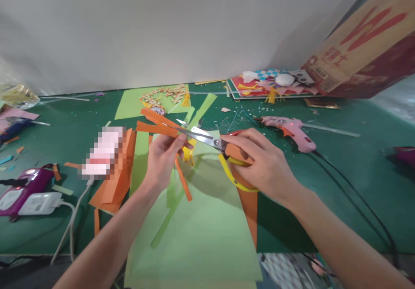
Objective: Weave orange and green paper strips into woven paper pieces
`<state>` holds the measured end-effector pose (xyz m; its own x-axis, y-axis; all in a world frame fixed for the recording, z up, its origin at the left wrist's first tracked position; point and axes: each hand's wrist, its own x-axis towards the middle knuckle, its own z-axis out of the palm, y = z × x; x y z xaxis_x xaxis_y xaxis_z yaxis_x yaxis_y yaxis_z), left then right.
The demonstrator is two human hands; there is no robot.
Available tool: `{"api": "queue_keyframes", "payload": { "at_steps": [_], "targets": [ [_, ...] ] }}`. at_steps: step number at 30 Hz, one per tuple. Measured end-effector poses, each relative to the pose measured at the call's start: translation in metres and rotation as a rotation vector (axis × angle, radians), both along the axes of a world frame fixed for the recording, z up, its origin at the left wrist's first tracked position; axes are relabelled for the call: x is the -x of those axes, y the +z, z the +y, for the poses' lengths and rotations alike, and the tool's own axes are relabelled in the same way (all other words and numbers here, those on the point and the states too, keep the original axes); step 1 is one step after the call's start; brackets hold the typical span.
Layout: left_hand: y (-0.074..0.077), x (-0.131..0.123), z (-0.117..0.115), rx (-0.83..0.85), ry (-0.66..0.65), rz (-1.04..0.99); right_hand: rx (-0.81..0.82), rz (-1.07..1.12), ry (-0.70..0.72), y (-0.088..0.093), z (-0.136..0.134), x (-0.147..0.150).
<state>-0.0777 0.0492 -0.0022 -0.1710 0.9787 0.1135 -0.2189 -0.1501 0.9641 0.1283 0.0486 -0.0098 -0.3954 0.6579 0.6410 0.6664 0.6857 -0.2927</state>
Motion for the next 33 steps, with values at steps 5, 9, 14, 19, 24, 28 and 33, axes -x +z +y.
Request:
{"api": "queue_keyframes", "payload": {
  "at_steps": [5, 9, 14, 19, 24, 28, 33],
  "targets": [
    [0.0, 0.004, 0.002, -0.007, 0.108, -0.077, 0.047, 0.14, -0.083, 0.002, 0.001, -0.002],
    [0.0, 0.006, 0.001, 0.039, 0.021, -0.127, 0.334, 0.423, -0.081, 0.004, 0.002, 0.002],
    [-0.002, 0.007, -0.001, 0.041, -0.119, -0.13, 0.652, 0.792, -0.032, 0.011, 0.002, 0.007],
    [0.001, 0.006, -0.002, 0.031, -0.152, -0.159, 0.754, 0.914, -0.012, 0.015, 0.0, 0.006],
    [0.005, 0.005, -0.006, 0.016, -0.183, -0.051, 0.643, 1.087, 0.013, 0.01, 0.002, 0.005],
    [0.001, 0.001, -0.008, 0.001, -0.099, 0.242, 0.65, 1.037, 0.045, 0.007, 0.001, 0.006],
    [0.0, -0.003, -0.007, 0.01, -0.123, 0.289, 0.702, 0.966, 0.059, 0.011, -0.004, 0.012]
  ]
}}
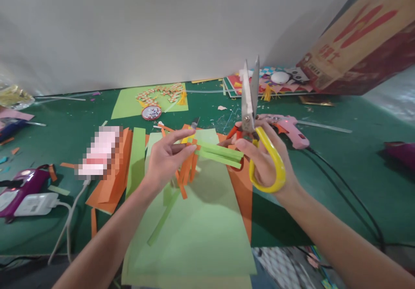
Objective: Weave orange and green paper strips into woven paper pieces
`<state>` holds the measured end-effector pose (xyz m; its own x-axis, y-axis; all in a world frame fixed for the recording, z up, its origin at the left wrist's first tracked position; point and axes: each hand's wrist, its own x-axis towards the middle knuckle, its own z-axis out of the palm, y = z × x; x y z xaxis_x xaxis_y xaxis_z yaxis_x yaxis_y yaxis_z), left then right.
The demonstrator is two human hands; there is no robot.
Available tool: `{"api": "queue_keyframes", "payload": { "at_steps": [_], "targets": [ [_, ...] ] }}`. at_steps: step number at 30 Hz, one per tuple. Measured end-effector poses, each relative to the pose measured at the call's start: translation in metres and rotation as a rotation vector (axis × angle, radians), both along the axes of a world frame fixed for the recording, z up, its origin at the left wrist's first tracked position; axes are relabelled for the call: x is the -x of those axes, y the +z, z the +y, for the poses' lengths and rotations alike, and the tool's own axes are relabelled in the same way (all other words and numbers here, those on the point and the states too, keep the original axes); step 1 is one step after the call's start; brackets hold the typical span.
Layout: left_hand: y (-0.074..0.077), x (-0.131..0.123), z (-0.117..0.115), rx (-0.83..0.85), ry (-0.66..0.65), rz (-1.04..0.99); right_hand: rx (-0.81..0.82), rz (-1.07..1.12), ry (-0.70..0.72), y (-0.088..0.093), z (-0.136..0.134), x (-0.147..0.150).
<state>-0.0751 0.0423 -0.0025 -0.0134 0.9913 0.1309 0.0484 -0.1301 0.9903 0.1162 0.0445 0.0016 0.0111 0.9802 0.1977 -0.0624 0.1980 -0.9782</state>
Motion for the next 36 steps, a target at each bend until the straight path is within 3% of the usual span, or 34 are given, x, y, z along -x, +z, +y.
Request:
{"api": "queue_keyframes", "payload": {
  "at_steps": [5, 19, 22, 25, 30, 33, 36],
  "targets": [
    [0.001, -0.001, 0.001, 0.018, -0.052, -0.005, -0.012, -0.024, 0.073, -0.005, -0.001, 0.002],
    [0.002, -0.002, 0.001, 0.126, -0.067, -0.01, -0.001, 0.006, 0.04, -0.003, -0.002, 0.003],
    [0.0, 0.002, 0.005, 0.145, -0.013, -0.131, 0.017, 0.031, -0.001, -0.002, 0.001, -0.002],
    [0.001, 0.006, 0.009, 0.184, 0.093, -0.379, 0.04, 0.017, -0.041, -0.003, 0.005, -0.01],
    [0.006, 0.009, 0.013, 0.202, 0.175, -0.654, -0.081, -0.394, -0.112, -0.004, 0.01, -0.017],
    [0.006, 0.011, 0.012, 0.182, 0.148, -0.689, -0.246, -0.635, -0.078, -0.005, 0.01, -0.016],
    [0.006, 0.012, 0.011, 0.159, 0.108, -0.674, -0.311, -0.734, 0.001, -0.008, 0.008, -0.014]
  ]
}}
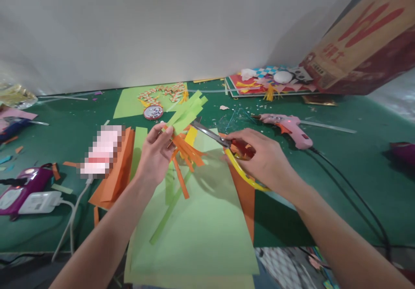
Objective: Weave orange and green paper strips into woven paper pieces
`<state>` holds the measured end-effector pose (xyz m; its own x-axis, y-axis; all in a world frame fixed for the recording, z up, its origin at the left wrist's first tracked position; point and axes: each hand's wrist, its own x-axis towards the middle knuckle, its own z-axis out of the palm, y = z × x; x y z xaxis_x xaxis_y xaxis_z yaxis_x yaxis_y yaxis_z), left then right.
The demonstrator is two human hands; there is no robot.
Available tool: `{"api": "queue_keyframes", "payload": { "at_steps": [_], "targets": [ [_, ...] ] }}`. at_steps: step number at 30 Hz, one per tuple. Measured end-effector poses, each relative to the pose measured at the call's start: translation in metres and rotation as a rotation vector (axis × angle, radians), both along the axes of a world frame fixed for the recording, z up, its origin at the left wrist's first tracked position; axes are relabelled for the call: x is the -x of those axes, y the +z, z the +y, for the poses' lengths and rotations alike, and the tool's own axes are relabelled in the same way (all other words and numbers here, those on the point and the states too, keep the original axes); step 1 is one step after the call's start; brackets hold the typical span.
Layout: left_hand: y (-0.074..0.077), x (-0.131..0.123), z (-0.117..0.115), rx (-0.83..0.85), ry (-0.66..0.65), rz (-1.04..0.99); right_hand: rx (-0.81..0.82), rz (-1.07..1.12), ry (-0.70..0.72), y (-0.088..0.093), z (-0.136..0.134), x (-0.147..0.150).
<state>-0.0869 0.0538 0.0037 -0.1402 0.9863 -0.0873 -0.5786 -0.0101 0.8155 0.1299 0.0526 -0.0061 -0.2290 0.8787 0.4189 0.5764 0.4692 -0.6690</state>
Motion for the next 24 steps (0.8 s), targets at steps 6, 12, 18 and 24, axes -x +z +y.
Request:
{"api": "queue_keyframes", "payload": {
  "at_steps": [6, 12, 18, 24],
  "targets": [
    [-0.0011, -0.0001, 0.0008, 0.019, 0.034, 0.001, 0.017, -0.042, 0.09, -0.0024, -0.0032, 0.0027],
    [-0.0032, -0.0001, -0.0002, -0.019, 0.01, 0.059, 0.047, -0.028, 0.111, 0.0005, -0.0041, 0.002],
    [-0.0006, -0.0014, -0.0021, -0.004, 0.037, 0.114, 0.057, -0.04, 0.13, 0.0017, -0.0041, 0.0022],
    [-0.0041, -0.0022, -0.0003, -0.05, 0.029, 0.118, 0.139, -0.023, 0.123, 0.0049, -0.004, 0.0032]
  ]
}}
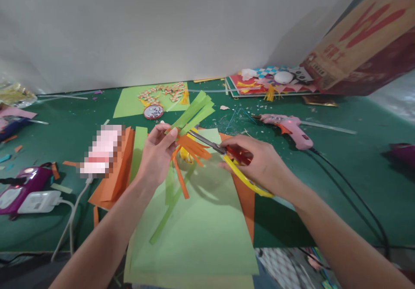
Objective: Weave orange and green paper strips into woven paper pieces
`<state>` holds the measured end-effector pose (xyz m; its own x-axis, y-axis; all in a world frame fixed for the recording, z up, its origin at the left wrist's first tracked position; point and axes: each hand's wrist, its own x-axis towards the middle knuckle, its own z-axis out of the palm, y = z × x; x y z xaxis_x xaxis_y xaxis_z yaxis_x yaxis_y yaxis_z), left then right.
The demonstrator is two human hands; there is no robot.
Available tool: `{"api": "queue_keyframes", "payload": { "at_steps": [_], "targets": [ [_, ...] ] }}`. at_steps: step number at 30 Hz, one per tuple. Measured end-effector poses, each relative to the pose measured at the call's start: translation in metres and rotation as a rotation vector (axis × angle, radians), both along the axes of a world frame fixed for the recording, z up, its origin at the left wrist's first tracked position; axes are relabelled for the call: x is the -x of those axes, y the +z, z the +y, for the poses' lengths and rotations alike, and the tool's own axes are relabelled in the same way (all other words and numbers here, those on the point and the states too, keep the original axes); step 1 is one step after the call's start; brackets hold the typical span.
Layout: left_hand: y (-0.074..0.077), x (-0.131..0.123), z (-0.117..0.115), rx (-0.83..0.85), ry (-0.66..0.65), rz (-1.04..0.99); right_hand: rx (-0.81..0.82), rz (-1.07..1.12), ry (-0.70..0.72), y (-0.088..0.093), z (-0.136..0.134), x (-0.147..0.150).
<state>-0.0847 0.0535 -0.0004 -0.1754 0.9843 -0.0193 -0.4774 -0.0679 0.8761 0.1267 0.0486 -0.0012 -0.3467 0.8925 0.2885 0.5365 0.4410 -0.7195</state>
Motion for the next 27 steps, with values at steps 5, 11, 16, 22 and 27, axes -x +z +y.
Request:
{"api": "queue_keyframes", "payload": {
  "at_steps": [5, 11, 16, 22, 27],
  "targets": [
    [0.0001, 0.0001, -0.0007, -0.028, -0.002, -0.014, 0.144, 0.046, 0.029, 0.0053, -0.002, 0.0011],
    [-0.0012, -0.0037, -0.0029, -0.022, -0.058, 0.076, 0.24, 0.108, 0.045, 0.0062, -0.0032, 0.002],
    [0.0002, -0.0084, -0.0061, -0.004, -0.093, 0.157, 0.277, 0.168, 0.062, 0.0047, -0.0041, 0.0021],
    [-0.0002, -0.0093, -0.0068, 0.006, -0.142, 0.202, 0.349, 0.206, 0.093, 0.0035, -0.0025, -0.0004],
    [0.001, -0.0096, -0.0064, -0.035, -0.08, 0.224, 0.42, 0.179, 0.135, 0.0053, -0.0021, -0.0039]
  ]
}}
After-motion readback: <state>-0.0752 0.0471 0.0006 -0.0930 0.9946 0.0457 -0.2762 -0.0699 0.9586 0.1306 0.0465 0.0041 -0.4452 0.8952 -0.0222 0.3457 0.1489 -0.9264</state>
